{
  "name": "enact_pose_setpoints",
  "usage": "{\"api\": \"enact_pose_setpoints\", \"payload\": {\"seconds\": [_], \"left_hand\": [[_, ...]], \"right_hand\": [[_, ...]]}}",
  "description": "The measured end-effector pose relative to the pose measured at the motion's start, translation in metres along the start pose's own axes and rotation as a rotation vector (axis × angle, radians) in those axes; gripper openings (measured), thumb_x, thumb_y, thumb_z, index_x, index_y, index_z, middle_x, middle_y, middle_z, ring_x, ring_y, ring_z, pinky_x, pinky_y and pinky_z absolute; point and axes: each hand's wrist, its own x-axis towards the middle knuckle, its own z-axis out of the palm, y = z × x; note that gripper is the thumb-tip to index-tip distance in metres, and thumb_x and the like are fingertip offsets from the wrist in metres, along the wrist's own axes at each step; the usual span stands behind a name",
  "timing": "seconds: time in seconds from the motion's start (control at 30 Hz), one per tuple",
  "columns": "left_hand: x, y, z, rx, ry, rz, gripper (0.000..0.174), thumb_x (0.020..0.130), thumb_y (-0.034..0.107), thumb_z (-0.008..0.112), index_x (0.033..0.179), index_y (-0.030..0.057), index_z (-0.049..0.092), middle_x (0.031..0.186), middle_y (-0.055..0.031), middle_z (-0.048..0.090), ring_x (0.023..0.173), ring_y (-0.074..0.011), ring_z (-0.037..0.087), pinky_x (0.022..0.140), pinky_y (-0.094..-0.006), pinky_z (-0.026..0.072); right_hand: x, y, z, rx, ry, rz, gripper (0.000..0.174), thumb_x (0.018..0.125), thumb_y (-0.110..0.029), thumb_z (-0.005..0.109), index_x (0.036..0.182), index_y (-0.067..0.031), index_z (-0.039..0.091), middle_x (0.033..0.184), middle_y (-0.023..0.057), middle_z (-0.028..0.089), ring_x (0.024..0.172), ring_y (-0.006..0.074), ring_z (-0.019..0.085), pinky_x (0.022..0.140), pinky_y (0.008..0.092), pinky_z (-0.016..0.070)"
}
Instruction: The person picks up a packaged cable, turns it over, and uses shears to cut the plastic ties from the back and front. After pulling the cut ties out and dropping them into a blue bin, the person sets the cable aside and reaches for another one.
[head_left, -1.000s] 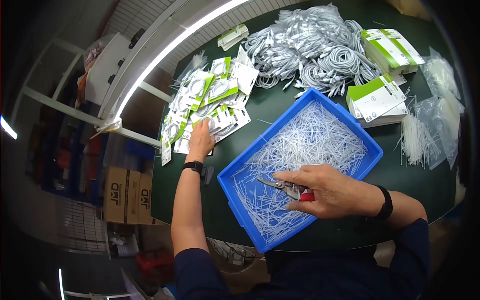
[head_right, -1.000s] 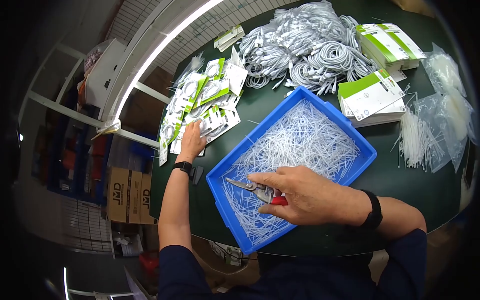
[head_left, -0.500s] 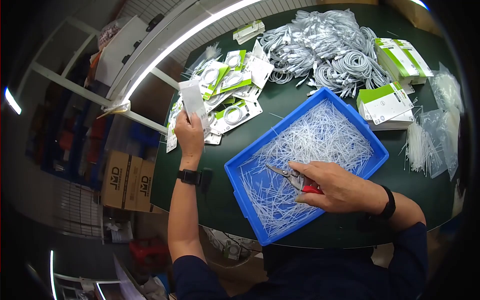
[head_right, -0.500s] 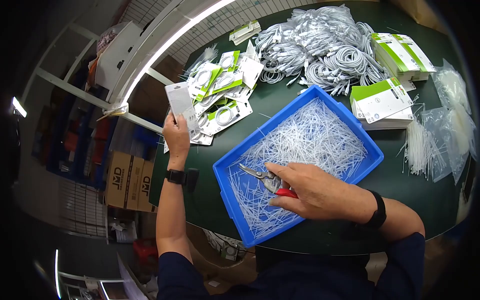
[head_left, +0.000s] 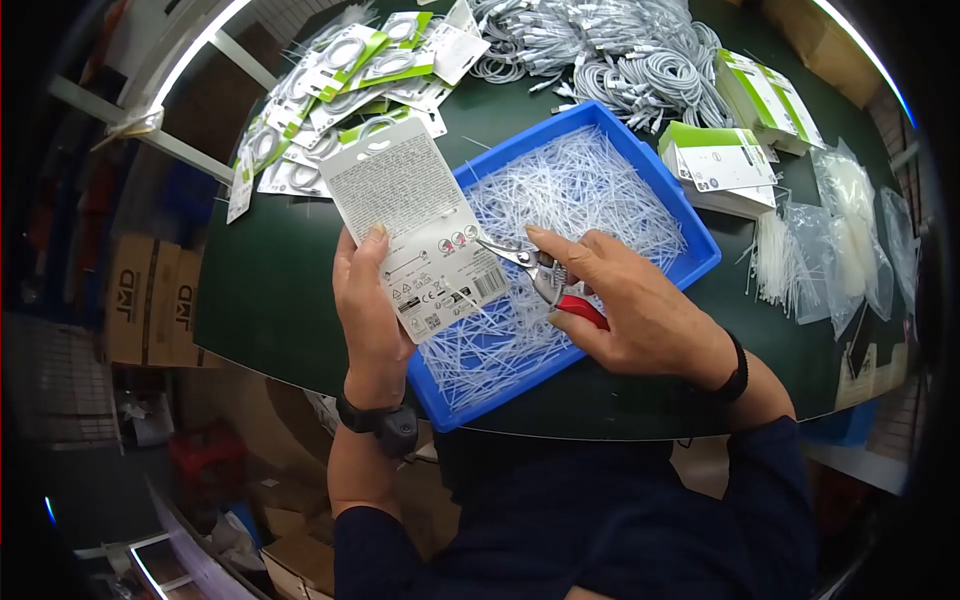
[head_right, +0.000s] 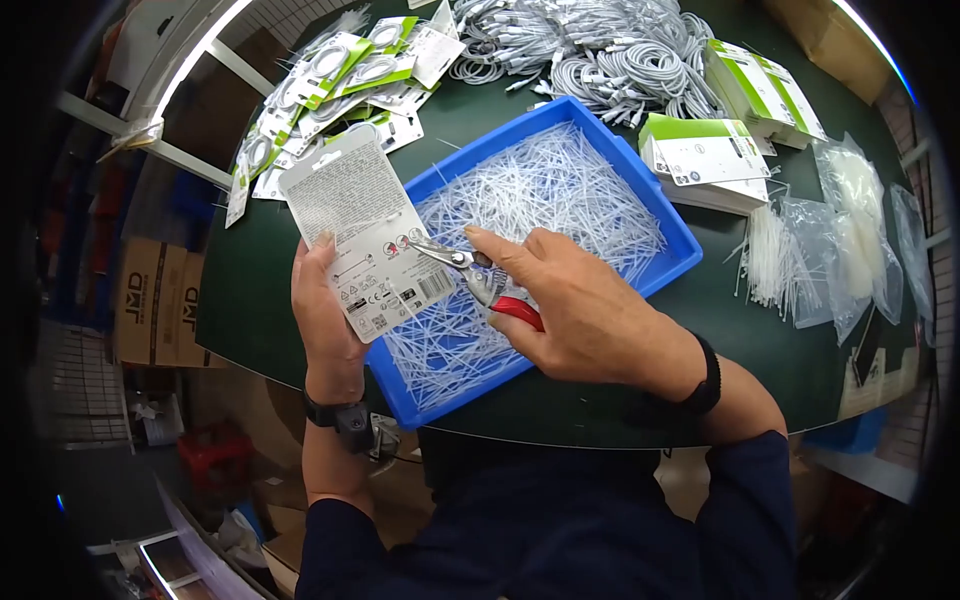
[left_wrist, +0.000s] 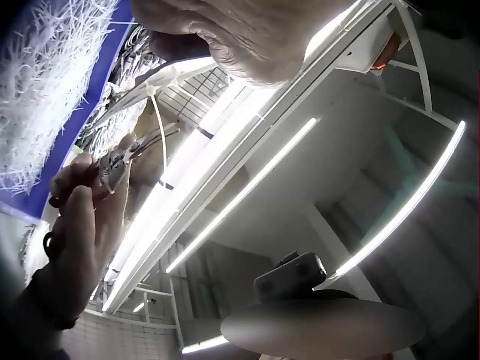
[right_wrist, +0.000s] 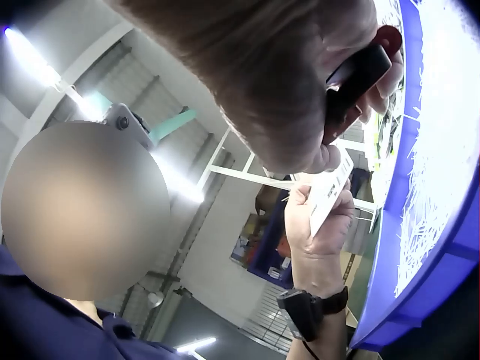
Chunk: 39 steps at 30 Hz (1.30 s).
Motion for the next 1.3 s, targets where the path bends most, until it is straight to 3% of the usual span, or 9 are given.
{"api": "enact_pose_setpoints", "payload": {"seconds": [0.2, 0.5, 0.77, 0.9, 1.03, 1.3], "left_hand": [[-0.013, -0.021, 0.009, 0.026, -0.07, 0.036, 0.042, 0.107, 0.015, 0.05, 0.144, -0.0055, 0.048, 0.13, -0.0186, 0.066, 0.112, -0.0216, 0.071, 0.096, -0.0347, 0.0592], [-0.02, -0.033, 0.016, 0.006, -0.088, 0.071, 0.04, 0.108, 0.014, 0.049, 0.143, -0.0047, 0.05, 0.131, -0.017, 0.066, 0.112, -0.0171, 0.068, 0.1, -0.0327, 0.0549], [-0.029, -0.044, 0.022, -0.02, -0.088, 0.109, 0.037, 0.109, 0.015, 0.048, 0.14, -0.0036, 0.051, 0.128, -0.0155, 0.066, 0.111, -0.0143, 0.066, 0.099, -0.0315, 0.0538], [-0.03, -0.047, 0.024, -0.008, -0.105, 0.102, 0.033, 0.109, 0.016, 0.048, 0.136, -0.0027, 0.052, 0.126, -0.0147, 0.067, 0.108, -0.0131, 0.066, 0.097, -0.031, 0.0545], [-0.031, -0.053, 0.021, 0.025, -0.076, 0.044, 0.031, 0.109, 0.016, 0.049, 0.134, -0.0024, 0.052, 0.124, -0.0141, 0.067, 0.103, -0.0123, 0.066, 0.094, -0.0302, 0.0552], [-0.027, -0.053, 0.024, -0.03, -0.159, -0.132, 0.037, 0.114, 0.029, 0.047, 0.134, -0.0018, 0.052, 0.123, -0.0127, 0.068, 0.107, -0.0128, 0.066, 0.096, -0.0297, 0.0538]], "right_hand": [[-0.006, 0.009, 0.008, -0.194, 0.11, -0.058, 0.08, 0.086, -0.018, 0.085, 0.157, -0.0089, 0.05, 0.103, 0.0159, 0.061, 0.096, 0.0324, 0.061, 0.084, 0.0427, 0.0522], [-0.01, 0.016, 0.012, -0.256, 0.141, -0.092, 0.076, 0.085, -0.019, 0.086, 0.154, -0.0082, 0.054, 0.103, 0.0153, 0.061, 0.094, 0.0316, 0.062, 0.08, 0.0418, 0.053], [-0.016, 0.014, 0.02, -0.279, 0.12, -0.04, 0.077, 0.084, -0.016, 0.086, 0.154, -0.0076, 0.054, 0.099, 0.0153, 0.061, 0.088, 0.0306, 0.063, 0.077, 0.0411, 0.0537], [-0.021, 0.013, 0.024, -0.23, 0.122, -0.014, 0.069, 0.086, -0.018, 0.083, 0.149, -0.0043, 0.057, 0.093, 0.0144, 0.059, 0.081, 0.0304, 0.063, 0.069, 0.0421, 0.0541], [-0.029, 0.019, 0.032, -0.184, 0.112, 0.009, 0.069, 0.086, -0.015, 0.082, 0.149, -0.0035, 0.056, 0.089, 0.015, 0.059, 0.075, 0.0311, 0.063, 0.068, 0.0429, 0.0537], [-0.038, 0.02, 0.028, -0.056, 0.058, 0.08, 0.073, 0.083, -0.006, 0.083, 0.151, -0.0076, 0.057, 0.093, 0.0113, 0.063, 0.074, 0.024, 0.062, 0.066, 0.036, 0.0523]]}}
